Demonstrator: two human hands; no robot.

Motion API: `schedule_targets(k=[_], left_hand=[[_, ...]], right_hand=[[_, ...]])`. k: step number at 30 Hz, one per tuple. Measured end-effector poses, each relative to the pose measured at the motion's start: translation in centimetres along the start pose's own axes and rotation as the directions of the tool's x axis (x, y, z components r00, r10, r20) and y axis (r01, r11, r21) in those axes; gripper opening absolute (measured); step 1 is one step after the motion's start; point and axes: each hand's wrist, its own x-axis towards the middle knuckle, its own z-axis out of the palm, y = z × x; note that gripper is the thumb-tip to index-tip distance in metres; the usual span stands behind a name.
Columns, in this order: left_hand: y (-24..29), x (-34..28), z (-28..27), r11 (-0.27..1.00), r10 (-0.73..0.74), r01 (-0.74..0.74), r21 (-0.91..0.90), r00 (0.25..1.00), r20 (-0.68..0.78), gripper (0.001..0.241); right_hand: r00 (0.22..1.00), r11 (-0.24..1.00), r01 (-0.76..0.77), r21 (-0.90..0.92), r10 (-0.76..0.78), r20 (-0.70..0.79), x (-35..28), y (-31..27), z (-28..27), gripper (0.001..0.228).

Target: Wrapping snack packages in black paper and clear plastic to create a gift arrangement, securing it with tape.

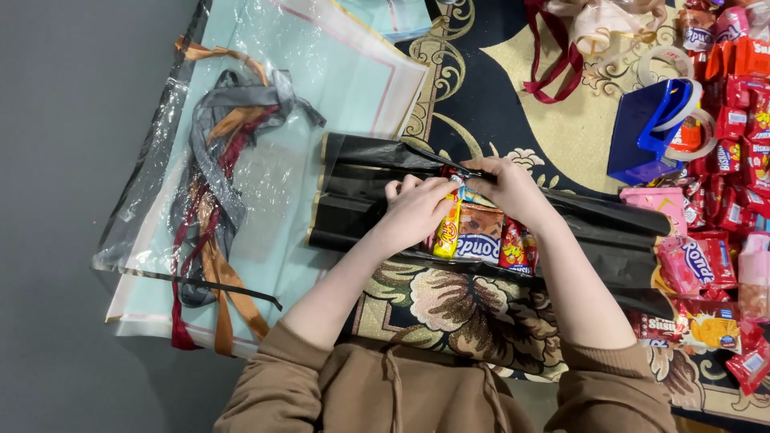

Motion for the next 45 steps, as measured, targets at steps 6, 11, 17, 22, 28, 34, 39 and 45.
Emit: schedule_targets(k=[6,11,17,22,28,34,39,45], left_hand=[[-3.4,2.7,3.3,1.0,0.008,-0.007,0.014,0.994,-0.11,0.015],[-3.4,3.1,2.5,0.999,0.022,-0.032,-0.04,0.975,-0.223,0.009],[-2.0,3.5,0.1,0.959,0.187,-0.069,0.273,0.881,-0.434,0.02],[-3.8,4.2,0.0,0.916,0.269,-0.121,0.382,0.892,-0.363,0.013],[-3.5,2.5,-1.4,0.937,0.291,-0.197,0.288,0.898,-0.33,0.01],[-4.8,2.7,-0.6,0.949,0.266,-0.18,0.26,0.898,-0.351,0.005],[-3.8,1.8,-1.2,0.93,0.334,-0.223,0.292,0.844,-0.42,0.013],[-1.3,0.9,-3.4,0.955,0.276,-0.225,0.195,0.912,-0.303,0.032]], right_hand=[[0.997,0.998,0.046,-0.032,-0.048,-0.063,0.1,1.5,1.0,0.028],[0.993,0.997,0.068,-0.035,-0.071,-0.09,-0.1,1.8,1.4,0.028],[0.986,0.992,0.125,-0.014,-0.126,-0.108,-0.6,1.4,1.4,0.028],[0.979,0.988,0.15,-0.04,-0.154,-0.13,-0.8,1.1,1.6,0.027],[0.977,0.981,0.169,-0.093,-0.179,-0.113,-1.2,0.4,2.0,0.022],[0.964,0.978,0.21,-0.003,-0.207,-0.166,-2.0,1.2,0.9,0.031],[0.763,0.991,0.092,0.094,-0.009,-0.647,-4.1,8.7,-3.6,0.018],[0.495,0.925,-0.29,-0.246,-0.075,-0.866,-7.9,23.1,-11.8,0.022]])
